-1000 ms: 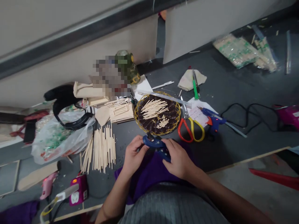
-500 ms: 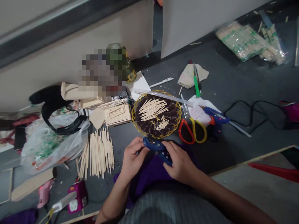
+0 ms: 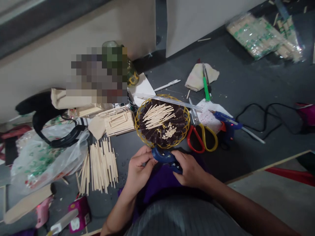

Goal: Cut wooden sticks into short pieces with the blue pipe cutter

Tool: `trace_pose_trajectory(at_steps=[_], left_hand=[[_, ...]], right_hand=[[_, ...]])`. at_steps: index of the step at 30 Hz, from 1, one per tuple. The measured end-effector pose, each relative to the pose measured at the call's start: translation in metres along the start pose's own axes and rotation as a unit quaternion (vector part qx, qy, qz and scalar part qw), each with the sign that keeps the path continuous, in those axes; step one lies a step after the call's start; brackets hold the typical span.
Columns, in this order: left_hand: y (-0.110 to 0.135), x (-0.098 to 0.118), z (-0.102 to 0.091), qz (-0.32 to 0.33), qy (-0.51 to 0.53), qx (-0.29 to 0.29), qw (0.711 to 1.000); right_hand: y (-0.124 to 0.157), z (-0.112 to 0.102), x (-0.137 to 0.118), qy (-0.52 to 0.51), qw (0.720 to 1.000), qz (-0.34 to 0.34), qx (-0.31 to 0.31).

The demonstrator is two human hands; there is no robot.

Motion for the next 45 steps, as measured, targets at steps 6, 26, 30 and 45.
trace_pose_trajectory(at_steps=[6, 26, 30, 45], left_hand=[[-0.004, -0.001, 0.0, 0.004, 0.003, 0.002, 1.0], [-0.002, 0.0, 0.002, 0.005, 0.006, 0.01, 1.0], [-0.004, -0.003, 0.005, 0.015, -0.017, 0.037, 0.999], [-0.007, -0.014, 0.006, 0.036, -0.016, 0.045, 0.998]], right_hand=[[-0.005, 0.0, 0.003, -0.018, 1.0, -0.016, -0.007], [-0.001, -0.001, 0.0, 0.059, 0.998, 0.026, 0.008], [-0.003, 0.003, -0.005, 0.104, 0.987, 0.118, 0.008], [-0.006, 0.009, -0.002, 0.027, 0.994, 0.099, 0.023]])
Point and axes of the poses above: each hand's wrist, its own y-axis away from the middle knuckle, its own z-axis out of the palm, x = y × z, the point moved 3 cm from there along -y, towards the middle knuckle, and after that the axes turned 11 degrees about z, right-handed, at the moved point
